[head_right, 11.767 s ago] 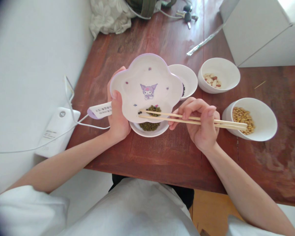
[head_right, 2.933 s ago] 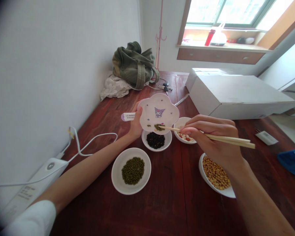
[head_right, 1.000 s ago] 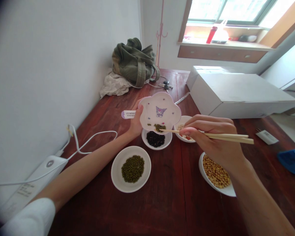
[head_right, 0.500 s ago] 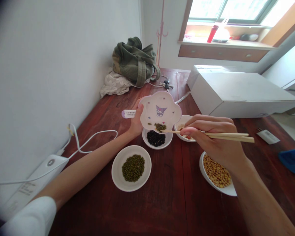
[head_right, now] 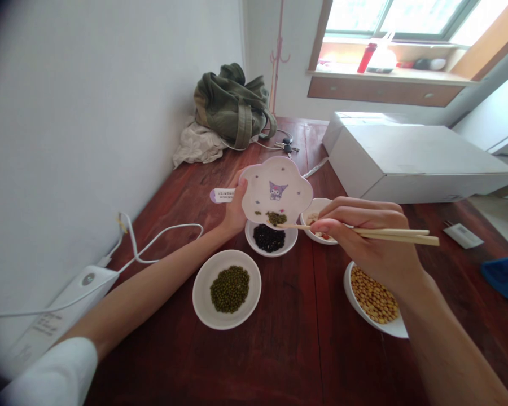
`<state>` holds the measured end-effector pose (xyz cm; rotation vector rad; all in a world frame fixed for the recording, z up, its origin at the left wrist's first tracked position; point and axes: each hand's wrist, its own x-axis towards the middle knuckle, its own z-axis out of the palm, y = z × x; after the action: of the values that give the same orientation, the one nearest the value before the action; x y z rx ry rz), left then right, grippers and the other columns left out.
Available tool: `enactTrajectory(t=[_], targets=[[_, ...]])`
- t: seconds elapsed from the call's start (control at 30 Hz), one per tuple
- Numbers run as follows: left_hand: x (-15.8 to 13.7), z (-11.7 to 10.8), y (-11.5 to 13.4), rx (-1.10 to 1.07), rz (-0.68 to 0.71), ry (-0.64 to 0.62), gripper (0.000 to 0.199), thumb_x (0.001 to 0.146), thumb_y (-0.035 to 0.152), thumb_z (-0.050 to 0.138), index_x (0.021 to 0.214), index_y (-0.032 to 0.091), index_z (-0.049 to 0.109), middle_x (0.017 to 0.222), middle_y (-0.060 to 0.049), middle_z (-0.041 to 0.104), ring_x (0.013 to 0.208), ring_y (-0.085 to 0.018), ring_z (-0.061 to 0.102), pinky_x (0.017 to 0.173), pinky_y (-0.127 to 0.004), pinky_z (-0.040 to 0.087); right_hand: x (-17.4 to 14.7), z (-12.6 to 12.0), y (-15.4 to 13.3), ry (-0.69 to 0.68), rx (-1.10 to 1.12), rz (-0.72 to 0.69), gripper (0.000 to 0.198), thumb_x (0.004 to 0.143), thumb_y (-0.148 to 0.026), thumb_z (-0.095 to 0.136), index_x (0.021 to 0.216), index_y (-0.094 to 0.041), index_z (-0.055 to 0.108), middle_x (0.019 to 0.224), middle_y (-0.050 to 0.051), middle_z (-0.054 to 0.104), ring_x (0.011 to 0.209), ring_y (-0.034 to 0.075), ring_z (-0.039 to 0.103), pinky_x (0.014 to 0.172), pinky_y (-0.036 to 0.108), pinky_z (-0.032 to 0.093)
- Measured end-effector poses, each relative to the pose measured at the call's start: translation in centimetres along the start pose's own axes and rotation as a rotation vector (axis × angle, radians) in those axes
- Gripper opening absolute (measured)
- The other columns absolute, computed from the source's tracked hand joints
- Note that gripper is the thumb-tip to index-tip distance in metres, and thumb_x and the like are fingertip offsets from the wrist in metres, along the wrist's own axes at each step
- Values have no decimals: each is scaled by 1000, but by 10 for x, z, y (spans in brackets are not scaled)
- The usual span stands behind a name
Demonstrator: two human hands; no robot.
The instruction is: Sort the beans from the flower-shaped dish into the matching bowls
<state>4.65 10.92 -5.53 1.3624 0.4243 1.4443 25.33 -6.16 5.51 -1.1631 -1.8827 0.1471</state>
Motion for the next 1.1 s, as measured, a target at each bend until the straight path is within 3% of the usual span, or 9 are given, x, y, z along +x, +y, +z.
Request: enactTrajectory(t=[0.77,1.1], targets=[[0,-1,-1,-2,4,-7,46,105,69,58,129,33,76,132,-7,80,117,-32,72,99,-47,60,0,5,5,-14,40,-5,21,103,-21,75,85,-27,83,90,-2,84,76,14,78,68,27,60],[0,-1,-1,41,27,11,42,107,68,55,128,37,76,116,-6,82,128,-35,70,110,-51,58,1,6,3,39,37,59,22,100,-27,78,80,-29,86,85,-1,84,70,17,76,61,29,59]])
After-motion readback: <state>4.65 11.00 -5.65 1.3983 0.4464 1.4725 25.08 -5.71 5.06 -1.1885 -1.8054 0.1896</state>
